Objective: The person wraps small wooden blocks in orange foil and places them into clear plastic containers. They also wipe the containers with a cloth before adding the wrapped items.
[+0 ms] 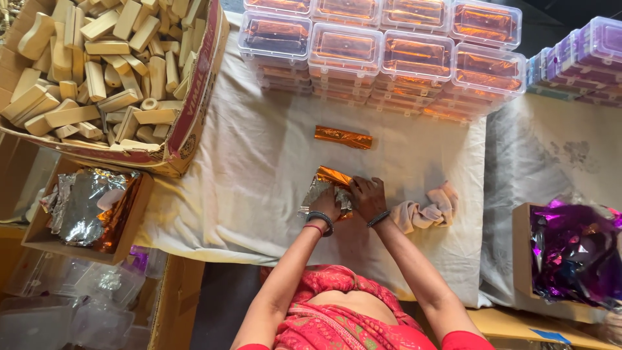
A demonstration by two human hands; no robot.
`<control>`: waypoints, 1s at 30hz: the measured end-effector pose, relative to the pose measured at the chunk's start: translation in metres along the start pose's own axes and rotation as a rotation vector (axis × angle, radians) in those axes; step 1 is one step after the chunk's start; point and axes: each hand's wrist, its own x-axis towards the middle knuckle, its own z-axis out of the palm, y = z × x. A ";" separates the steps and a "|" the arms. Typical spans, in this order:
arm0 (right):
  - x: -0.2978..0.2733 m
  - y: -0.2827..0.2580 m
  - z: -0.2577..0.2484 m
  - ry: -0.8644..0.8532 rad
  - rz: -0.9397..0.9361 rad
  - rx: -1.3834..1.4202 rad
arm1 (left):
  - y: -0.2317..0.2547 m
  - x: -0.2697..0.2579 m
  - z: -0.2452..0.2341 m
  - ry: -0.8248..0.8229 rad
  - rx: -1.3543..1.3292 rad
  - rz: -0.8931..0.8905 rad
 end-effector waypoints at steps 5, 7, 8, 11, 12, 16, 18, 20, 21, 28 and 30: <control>-0.003 0.007 0.005 -0.029 0.002 0.037 | -0.001 -0.014 0.004 0.042 -0.002 0.021; -0.004 0.009 0.010 -0.047 0.008 0.039 | -0.003 -0.023 0.006 0.066 0.003 0.038; -0.004 0.009 0.010 -0.055 0.014 0.039 | -0.005 -0.028 0.008 0.128 0.032 0.151; -0.005 0.009 0.011 -0.055 0.026 0.038 | 0.009 -0.051 -0.008 0.148 0.121 0.273; -0.005 0.008 0.011 -0.046 0.028 0.039 | 0.015 -0.061 -0.016 0.108 0.182 0.279; -0.006 0.009 0.014 -0.047 0.035 0.048 | 0.010 -0.046 -0.013 0.093 0.145 0.251; -0.006 0.013 0.017 -0.058 0.042 0.048 | 0.009 -0.038 -0.012 0.025 0.112 0.202; -0.007 0.015 0.018 -0.071 0.044 0.051 | 0.000 -0.029 -0.004 0.057 0.051 0.223; -0.007 0.015 0.019 -0.082 0.050 0.052 | -0.004 -0.025 -0.001 0.087 -0.007 0.247; -0.005 0.010 0.012 -0.072 0.059 0.108 | -0.016 0.007 -0.010 0.042 -0.240 0.007; 0.001 0.003 0.000 -0.068 0.054 0.139 | -0.021 0.015 -0.018 -0.019 -0.773 -0.173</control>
